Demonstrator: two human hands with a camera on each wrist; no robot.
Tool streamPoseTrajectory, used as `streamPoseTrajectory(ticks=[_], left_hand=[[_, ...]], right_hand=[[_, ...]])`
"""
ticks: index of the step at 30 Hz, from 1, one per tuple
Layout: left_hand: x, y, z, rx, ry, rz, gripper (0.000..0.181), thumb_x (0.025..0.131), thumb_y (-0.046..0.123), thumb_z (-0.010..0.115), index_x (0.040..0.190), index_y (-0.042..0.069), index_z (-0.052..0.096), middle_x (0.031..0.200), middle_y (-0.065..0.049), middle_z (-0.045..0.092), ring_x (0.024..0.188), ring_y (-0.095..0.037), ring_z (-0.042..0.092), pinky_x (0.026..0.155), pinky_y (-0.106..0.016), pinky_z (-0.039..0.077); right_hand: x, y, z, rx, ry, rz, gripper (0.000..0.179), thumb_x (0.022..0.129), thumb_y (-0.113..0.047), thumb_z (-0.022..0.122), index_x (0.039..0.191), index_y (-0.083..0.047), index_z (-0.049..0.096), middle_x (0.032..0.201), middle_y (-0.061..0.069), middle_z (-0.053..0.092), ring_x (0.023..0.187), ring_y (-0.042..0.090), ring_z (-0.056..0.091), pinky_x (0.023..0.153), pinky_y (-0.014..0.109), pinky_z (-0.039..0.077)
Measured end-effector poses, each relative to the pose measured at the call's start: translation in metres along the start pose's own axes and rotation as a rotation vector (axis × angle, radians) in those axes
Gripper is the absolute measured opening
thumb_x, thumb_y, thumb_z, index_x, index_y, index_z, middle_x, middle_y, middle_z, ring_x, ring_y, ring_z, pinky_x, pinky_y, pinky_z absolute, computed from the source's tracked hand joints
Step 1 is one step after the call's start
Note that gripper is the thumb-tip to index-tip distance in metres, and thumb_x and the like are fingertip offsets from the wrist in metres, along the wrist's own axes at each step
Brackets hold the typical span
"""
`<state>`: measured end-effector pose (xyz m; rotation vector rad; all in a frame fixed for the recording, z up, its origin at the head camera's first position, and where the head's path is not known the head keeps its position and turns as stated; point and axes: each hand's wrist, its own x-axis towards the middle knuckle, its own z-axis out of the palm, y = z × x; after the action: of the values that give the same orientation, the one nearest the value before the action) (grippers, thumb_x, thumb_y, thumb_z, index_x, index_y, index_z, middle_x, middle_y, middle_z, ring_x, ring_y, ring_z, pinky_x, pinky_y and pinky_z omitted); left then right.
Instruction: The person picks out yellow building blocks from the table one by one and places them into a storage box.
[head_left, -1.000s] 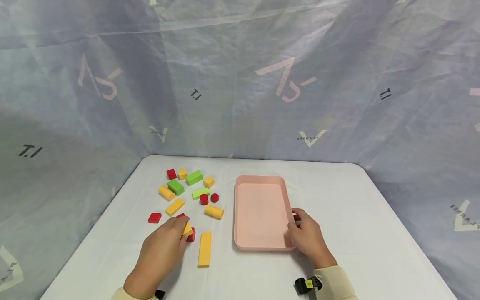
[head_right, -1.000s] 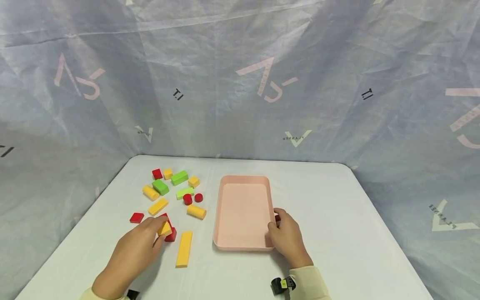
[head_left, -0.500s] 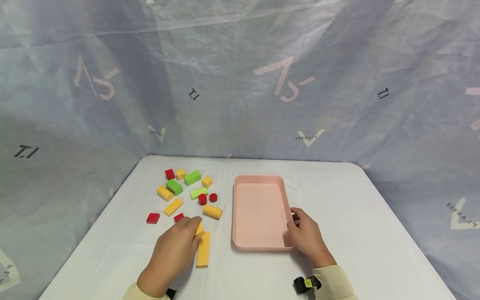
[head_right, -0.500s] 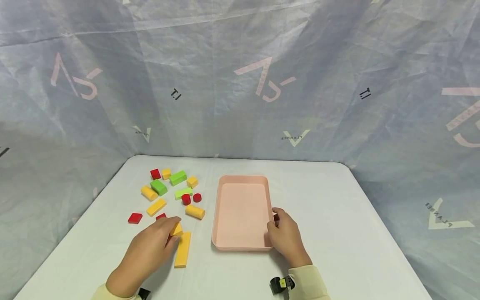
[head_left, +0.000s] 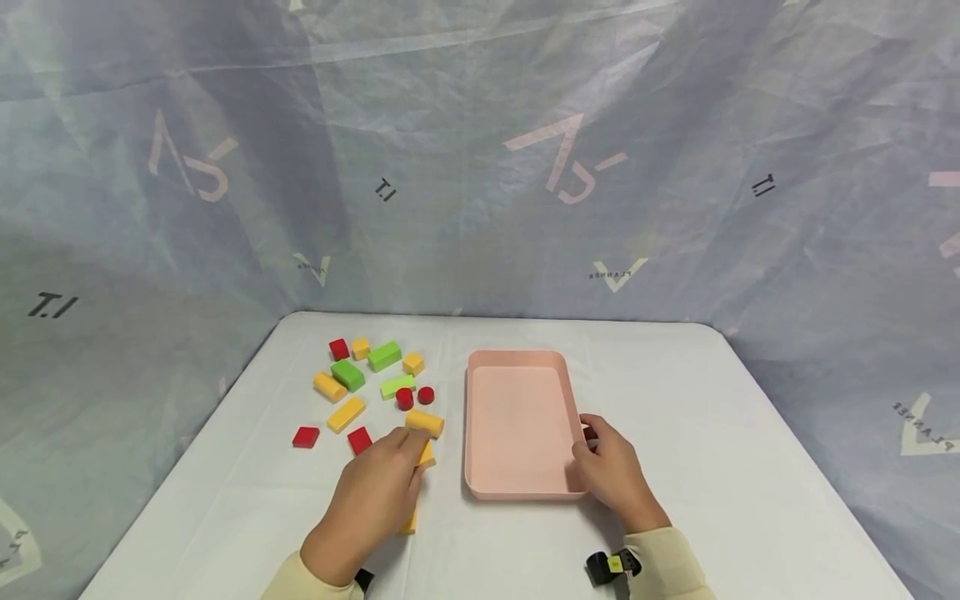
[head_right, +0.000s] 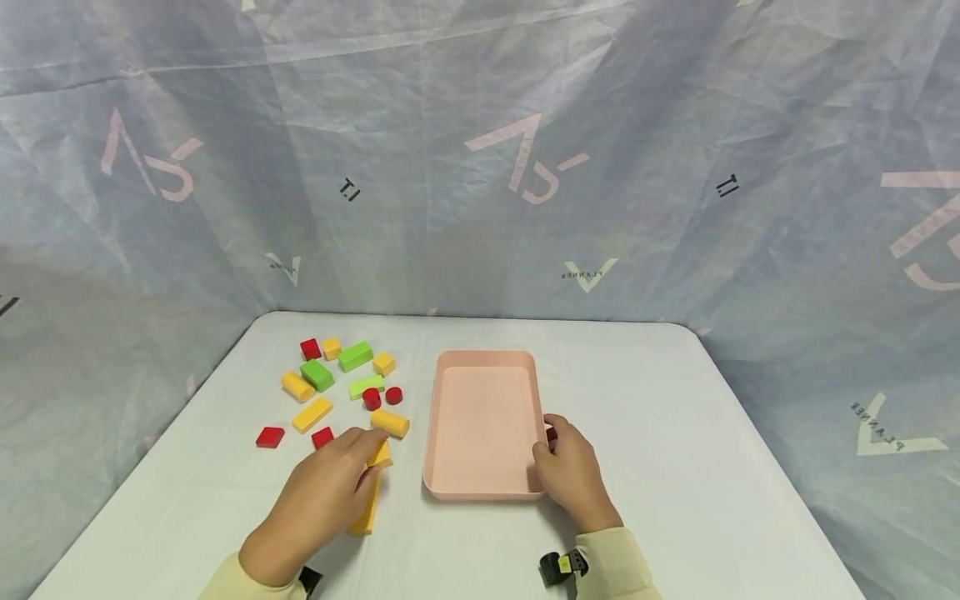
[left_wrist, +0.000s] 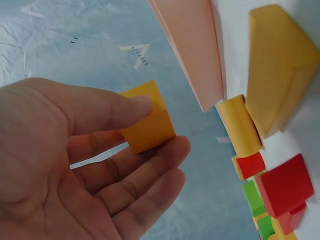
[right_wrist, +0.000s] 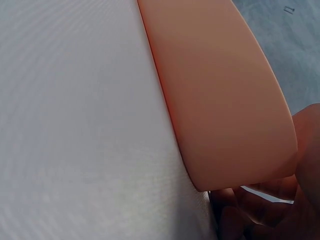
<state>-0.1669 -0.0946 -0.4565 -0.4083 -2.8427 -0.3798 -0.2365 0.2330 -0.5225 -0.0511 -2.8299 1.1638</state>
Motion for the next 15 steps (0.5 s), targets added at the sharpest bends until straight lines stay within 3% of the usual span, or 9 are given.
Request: streamPoseTrajectory(ticks=[4, 9, 15], left_hand=[[0.0039, 0.0027, 0.0008, -0.009, -0.001, 0.02, 0.048, 0.085, 0.013, 0.084, 0.13, 0.011, 0.069, 0.116, -0.005, 0.071, 0.101, -0.021, 0.071, 0.081, -0.04, 0.062], [0.0066, 0.0062, 0.0011, -0.025, -0.039, 0.0, 0.052, 0.085, 0.015, 0.085, 0.133, 0.011, 0.067, 0.119, -0.006, 0.07, 0.103, -0.021, 0.07, 0.084, -0.042, 0.062], [0.0104, 0.0082, 0.0031, -0.038, -0.029, 0.029, 0.051, 0.084, 0.014, 0.085, 0.132, 0.01, 0.067, 0.115, -0.006, 0.07, 0.098, -0.019, 0.069, 0.08, -0.039, 0.062]], right_hand=[[0.0002, 0.0022, 0.0016, -0.001, 0.006, -0.004, 0.048, 0.098, -0.018, 0.053, 0.145, -0.008, 0.055, 0.118, 0.009, 0.069, 0.1, 0.02, 0.066, 0.086, 0.042, 0.054], [0.0008, 0.0023, 0.004, 0.006, 0.008, -0.009, 0.048, 0.098, -0.019, 0.054, 0.145, -0.008, 0.056, 0.117, 0.009, 0.069, 0.099, 0.02, 0.065, 0.085, 0.04, 0.054], [0.0004, 0.0025, 0.0031, -0.005, 0.016, 0.0, 0.047, 0.098, -0.018, 0.054, 0.144, -0.008, 0.056, 0.116, 0.009, 0.069, 0.098, 0.019, 0.065, 0.084, 0.041, 0.054]])
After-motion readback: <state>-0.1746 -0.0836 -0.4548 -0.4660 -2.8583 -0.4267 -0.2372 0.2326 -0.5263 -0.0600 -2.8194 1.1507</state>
